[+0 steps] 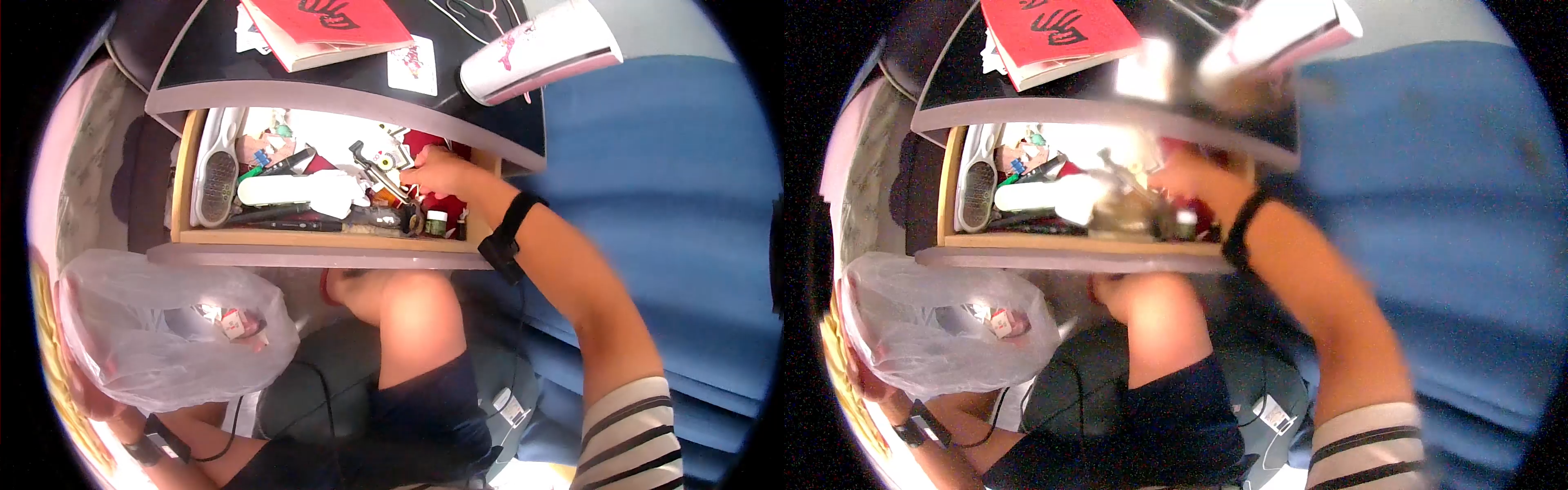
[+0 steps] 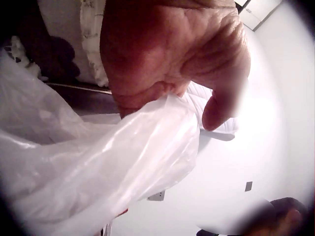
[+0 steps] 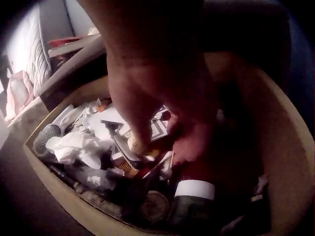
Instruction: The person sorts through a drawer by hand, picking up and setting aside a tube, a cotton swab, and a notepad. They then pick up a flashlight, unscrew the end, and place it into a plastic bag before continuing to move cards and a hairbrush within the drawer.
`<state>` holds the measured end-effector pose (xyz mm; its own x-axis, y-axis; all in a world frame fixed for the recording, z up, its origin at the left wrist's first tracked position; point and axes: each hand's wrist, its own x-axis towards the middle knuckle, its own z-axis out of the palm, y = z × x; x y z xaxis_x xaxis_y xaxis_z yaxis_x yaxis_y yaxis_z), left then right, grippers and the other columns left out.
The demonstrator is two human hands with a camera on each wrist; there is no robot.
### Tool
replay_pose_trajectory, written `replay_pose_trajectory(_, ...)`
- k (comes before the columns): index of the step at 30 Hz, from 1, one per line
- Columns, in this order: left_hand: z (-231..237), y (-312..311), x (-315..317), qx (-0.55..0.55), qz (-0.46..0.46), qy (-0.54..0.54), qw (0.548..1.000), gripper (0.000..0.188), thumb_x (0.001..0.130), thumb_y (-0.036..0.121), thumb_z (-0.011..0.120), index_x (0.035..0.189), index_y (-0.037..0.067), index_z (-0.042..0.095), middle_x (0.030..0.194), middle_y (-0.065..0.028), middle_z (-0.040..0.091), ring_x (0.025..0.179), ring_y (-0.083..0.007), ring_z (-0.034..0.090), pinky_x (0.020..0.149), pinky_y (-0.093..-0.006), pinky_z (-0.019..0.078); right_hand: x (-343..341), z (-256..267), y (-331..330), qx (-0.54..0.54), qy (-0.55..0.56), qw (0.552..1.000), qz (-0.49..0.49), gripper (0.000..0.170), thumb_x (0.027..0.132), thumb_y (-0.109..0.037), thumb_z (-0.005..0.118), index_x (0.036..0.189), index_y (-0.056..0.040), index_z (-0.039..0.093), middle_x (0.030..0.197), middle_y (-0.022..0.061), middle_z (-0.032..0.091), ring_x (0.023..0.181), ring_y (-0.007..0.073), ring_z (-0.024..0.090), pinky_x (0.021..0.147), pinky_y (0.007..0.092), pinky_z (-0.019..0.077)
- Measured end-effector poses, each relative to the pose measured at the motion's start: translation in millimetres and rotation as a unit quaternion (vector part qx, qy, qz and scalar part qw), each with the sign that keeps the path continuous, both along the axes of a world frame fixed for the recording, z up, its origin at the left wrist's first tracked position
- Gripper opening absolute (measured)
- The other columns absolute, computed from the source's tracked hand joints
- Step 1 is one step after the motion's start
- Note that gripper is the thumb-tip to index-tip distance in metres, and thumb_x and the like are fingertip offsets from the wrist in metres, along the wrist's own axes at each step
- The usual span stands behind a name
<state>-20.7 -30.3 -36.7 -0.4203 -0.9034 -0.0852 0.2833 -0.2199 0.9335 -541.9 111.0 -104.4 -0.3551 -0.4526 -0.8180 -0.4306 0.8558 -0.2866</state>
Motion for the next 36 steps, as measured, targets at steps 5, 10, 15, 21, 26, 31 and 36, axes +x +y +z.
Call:
replay_pose_trajectory(5, 4, 3, -2, 0.002, 0.005, 0.0, 1.0, 0.087, 0.073, 0.04, 0.056, 0.138, -0.002, 0.015, 0.141, -0.0185, 0.024, 0.126, -0.0327, 0.029, 0.103, -0.0453, 0.0274, -2, -23, -13, -0.109, 0.192, 0.955, 0.197, 0.05, 0.075, -0.034, 0.061, 0.11, 0.0001, 0.05, 0.099, 0.0168, 0.059, 0.089, 0.0304, 0.058, 0.078, 0.037, 0.0447)
replay_pose_trajectory(10, 9, 4, -4, 0.011, 0.004, -0.01, 1.0, 0.091, 0.072, 0.042, 0.058, 0.138, -0.002, 0.014, 0.142, -0.0182, 0.023, 0.128, -0.0326, 0.027, 0.104, -0.0445, 0.0256, 26, -27, -36, -0.127, 0.365, 0.904, 0.184, 0.069, 0.078, -0.05, 0.054, 0.127, -0.0033, 0.041, 0.124, 0.0209, 0.046, 0.113, 0.03, 0.047, 0.095, 0.0367, 0.0356)
replay_pose_trajectory(15, 18, 8, -19, 0.026, 0.006, -0.009, 1.0, 0.094, 0.071, 0.042, 0.059, 0.138, -0.003, 0.013, 0.142, -0.0188, 0.023, 0.129, -0.0331, 0.026, 0.105, -0.0446, 0.0236, 2, -56, -55, -0.214, 0.226, 0.947, 0.079, 0.057, 0.081, -0.046, 0.055, 0.122, -0.0078, 0.05, 0.112, 0.0153, 0.057, 0.103, 0.0264, 0.053, 0.087, 0.0356, 0.0396)
replay_pose_trajectory(21, 20, 9, -26, 0.027, -0.002, 0.027, 0.999, 0.101, 0.066, 0.042, 0.065, 0.138, -0.005, 0.012, 0.141, -0.0208, 0.023, 0.129, -0.0353, 0.026, 0.105, -0.0468, 0.0235, 14, -60, -85, -0.263, 0.247, 0.932, 0.025, 0.056, 0.079, -0.043, 0.059, 0.122, -0.0081, 0.05, 0.111, 0.0134, 0.057, 0.1, 0.0232, 0.053, 0.084, 0.0335, 0.0405)
replay_pose_trajectory(26, 22, 9, -27, 0.03, -0.005, 0.017, 0.999, 0.104, 0.065, 0.043, 0.067, 0.138, -0.005, 0.011, 0.14, -0.0225, 0.024, 0.128, -0.0355, 0.028, 0.103, -0.0469, 0.0269, 32, -59, -92, -0.286, 0.153, 0.946, -0.012, 0.055, 0.078, -0.04, 0.061, 0.122, -0.0083, 0.05, 0.11, 0.0118, 0.058, 0.097, 0.0205, 0.054, 0.081, 0.0318, 0.0414)
replay_pose_trajectory(31, 21, 5, -33, -0.01, 0.017, 0.012, 1.0, 0.103, 0.065, 0.041, 0.067, 0.138, -0.005, 0.01, 0.14, -0.0245, 0.023, 0.128, -0.0355, 0.028, 0.103, -0.0458, 0.0288, 47, -44, -89, -0.253, -0.038, 0.966, -0.041, 0.055, 0.077, -0.037, 0.064, 0.122, -0.0085, 0.049, 0.109, 0.0102, 0.058, 0.094, 0.0179, 0.054, 0.078, 0.03, 0.0422)
replay_pose_trajectory(36, 19, 6, -31, 0.0, 0.02, 0.044, 0.999, 0.102, 0.066, 0.038, 0.067, 0.137, -0.006, 0.009, 0.139, -0.025, 0.023, 0.127, -0.0354, 0.029, 0.103, -0.0428, 0.0293, 68, -26, -94, -0.192, 0.081, 0.978, 0.0, 0.059, 0.073, -0.031, 0.071, 0.12, -0.0037, 0.049, 0.104, 0.0082, 0.059, 0.087, 0.0126, 0.054, 0.072, 0.0279, 0.0432)
